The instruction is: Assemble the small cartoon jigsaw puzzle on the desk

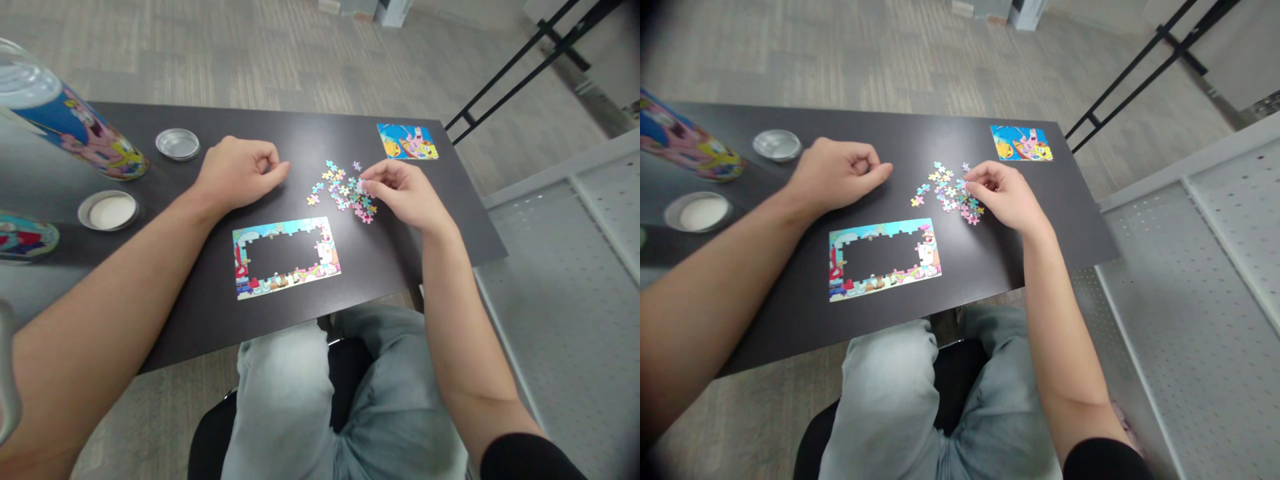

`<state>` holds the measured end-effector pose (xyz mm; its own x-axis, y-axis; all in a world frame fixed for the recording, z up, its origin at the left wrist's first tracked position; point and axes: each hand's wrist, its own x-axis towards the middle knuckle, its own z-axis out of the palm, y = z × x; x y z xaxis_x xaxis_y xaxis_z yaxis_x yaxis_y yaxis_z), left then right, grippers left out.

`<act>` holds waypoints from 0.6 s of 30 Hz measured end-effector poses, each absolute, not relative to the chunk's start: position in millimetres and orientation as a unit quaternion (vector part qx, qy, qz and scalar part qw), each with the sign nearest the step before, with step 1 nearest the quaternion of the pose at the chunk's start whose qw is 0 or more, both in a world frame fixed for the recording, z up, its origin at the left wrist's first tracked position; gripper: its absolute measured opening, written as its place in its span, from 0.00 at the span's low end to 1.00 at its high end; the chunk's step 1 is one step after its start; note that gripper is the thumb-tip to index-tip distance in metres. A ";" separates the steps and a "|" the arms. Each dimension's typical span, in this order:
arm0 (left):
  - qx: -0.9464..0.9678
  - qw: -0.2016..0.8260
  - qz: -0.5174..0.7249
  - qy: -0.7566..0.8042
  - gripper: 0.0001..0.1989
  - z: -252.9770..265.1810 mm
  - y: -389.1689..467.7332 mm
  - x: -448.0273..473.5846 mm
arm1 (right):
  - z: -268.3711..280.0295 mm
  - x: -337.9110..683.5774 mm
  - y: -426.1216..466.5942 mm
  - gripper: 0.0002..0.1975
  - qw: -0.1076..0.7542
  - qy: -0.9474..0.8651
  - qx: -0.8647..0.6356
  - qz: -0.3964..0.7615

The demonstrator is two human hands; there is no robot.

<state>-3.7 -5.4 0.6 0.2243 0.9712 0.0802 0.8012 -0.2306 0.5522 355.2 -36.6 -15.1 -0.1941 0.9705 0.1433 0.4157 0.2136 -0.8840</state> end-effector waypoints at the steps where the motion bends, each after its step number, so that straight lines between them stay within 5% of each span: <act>1: 0.755 0.202 0.210 0.588 0.17 0.7 -5.3 -3.6 | -10.6 349.4 -40.4 0.10 0.376 -0.683 -0.498 0.379; 9: 0.761 0.176 0.208 0.589 0.17 -2.6 -4.2 -1.5 | 16.8 283.0 -81.5 0.15 0.276 -0.709 -0.449 0.469; 18: 0.764 0.194 0.249 0.563 0.18 -9.4 -0.2 -5.5 | 7.7 262.1 -87.2 0.06 0.223 -0.785 -0.467 0.340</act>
